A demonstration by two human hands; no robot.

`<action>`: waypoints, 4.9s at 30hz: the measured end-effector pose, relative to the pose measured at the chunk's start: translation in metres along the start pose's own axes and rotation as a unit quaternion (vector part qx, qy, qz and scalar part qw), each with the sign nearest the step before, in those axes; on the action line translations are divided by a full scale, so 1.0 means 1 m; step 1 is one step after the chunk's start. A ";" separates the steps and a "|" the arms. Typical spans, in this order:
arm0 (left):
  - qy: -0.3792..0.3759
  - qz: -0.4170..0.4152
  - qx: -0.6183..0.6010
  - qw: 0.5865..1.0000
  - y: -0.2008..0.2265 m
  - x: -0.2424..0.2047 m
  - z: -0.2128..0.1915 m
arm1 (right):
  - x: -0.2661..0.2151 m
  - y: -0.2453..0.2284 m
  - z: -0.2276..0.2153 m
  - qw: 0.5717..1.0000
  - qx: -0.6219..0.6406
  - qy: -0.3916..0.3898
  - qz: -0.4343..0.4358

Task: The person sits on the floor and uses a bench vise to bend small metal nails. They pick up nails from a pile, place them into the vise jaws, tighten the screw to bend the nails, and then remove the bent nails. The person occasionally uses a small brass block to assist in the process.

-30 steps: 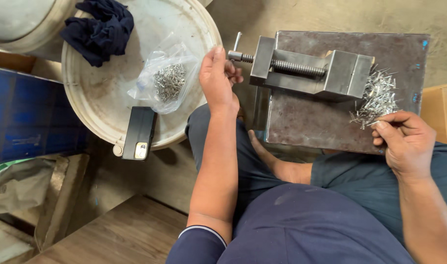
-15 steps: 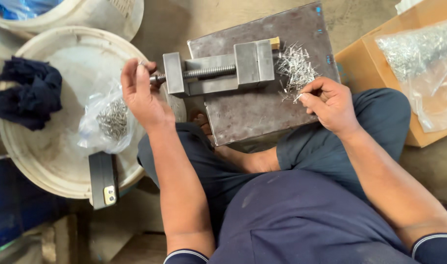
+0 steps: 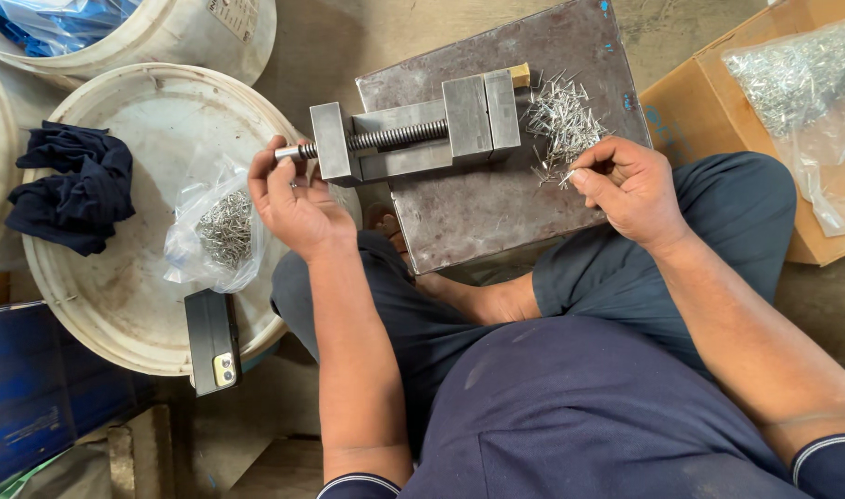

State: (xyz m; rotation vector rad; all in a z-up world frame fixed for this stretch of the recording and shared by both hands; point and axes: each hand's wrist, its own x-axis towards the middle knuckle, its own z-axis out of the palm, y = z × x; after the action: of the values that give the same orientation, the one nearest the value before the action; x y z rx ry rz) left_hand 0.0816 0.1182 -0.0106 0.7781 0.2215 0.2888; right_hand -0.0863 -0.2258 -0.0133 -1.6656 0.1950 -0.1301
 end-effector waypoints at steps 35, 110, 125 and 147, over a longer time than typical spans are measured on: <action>-0.060 -0.065 0.006 0.996 -0.015 0.002 0.003 | -0.003 0.000 0.001 1.000 -0.004 0.002 -0.009; -0.087 0.020 0.092 0.992 -0.035 0.014 -0.024 | -0.003 -0.022 0.020 0.884 -0.431 0.046 -0.178; 0.007 0.022 0.186 0.982 -0.028 0.006 -0.013 | 0.004 -0.029 0.025 0.896 -0.400 0.084 -0.175; -0.369 -0.152 0.348 0.848 -0.043 -0.140 0.072 | 0.007 -0.028 0.047 0.978 -0.088 0.069 -0.174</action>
State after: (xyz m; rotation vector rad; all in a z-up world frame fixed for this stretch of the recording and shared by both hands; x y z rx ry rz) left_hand -0.0204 -0.0047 0.0210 1.4965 -0.3081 -0.4365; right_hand -0.0689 -0.1784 0.0099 -1.8576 0.0157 -0.5061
